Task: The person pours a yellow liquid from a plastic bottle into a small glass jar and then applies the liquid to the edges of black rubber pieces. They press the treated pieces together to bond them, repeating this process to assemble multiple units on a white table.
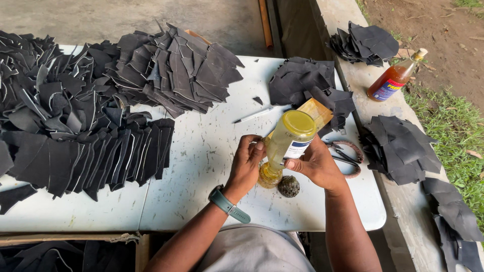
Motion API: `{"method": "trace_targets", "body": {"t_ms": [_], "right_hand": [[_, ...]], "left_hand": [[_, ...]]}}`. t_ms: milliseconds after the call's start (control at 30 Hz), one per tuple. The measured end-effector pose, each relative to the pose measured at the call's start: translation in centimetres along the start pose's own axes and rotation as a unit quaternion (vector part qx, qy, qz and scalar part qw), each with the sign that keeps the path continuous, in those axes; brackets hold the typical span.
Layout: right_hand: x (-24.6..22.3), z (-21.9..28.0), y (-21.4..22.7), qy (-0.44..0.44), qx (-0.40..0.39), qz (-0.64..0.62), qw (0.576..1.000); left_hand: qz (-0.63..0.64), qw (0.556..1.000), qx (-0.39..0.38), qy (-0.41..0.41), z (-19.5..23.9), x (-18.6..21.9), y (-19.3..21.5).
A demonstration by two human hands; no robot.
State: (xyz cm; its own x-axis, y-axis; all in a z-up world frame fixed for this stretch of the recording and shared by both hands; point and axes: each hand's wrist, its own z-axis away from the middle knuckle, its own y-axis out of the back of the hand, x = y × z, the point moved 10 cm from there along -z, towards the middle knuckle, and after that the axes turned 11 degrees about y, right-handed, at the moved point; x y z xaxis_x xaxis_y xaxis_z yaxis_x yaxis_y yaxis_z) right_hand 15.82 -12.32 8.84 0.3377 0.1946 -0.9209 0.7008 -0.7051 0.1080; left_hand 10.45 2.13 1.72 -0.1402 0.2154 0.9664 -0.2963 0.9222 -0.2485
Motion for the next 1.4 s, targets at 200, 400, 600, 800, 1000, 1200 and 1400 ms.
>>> {"method": "trace_targets", "body": {"t_ms": [200,400,600,800,1000,1200,1400], "right_hand": [[0.4,0.0,0.3,-0.007,0.003,0.013,1.000],[0.4,-0.1,0.0,-0.007,0.002,0.001,1.000],[0.5,-0.2,0.1,-0.017,0.002,0.019,1.000],[0.1,-0.5,0.1,-0.005,0.005,0.009,1.000],[0.5,-1.7,1.1,0.016,0.022,-0.003,1.000],[0.0,-1.6,1.9,0.059,0.055,-0.022,0.997],[-2.6,-1.7,5.0,0.101,0.163,-0.159,0.968]], "left_hand": [[-0.054,0.998,0.007,0.015,0.2,0.2,-0.2],[-0.041,0.999,0.009,0.006,0.4,0.3,0.0],[-0.054,0.998,0.020,0.012,0.5,0.4,0.3],[-0.066,0.997,0.029,0.015,0.4,0.4,0.3],[-0.047,0.998,0.023,0.023,0.1,0.8,0.1],[-0.061,0.996,0.045,-0.042,0.1,1.6,1.0],[-0.033,0.997,-0.065,-0.001,1.2,1.9,0.3]]}}
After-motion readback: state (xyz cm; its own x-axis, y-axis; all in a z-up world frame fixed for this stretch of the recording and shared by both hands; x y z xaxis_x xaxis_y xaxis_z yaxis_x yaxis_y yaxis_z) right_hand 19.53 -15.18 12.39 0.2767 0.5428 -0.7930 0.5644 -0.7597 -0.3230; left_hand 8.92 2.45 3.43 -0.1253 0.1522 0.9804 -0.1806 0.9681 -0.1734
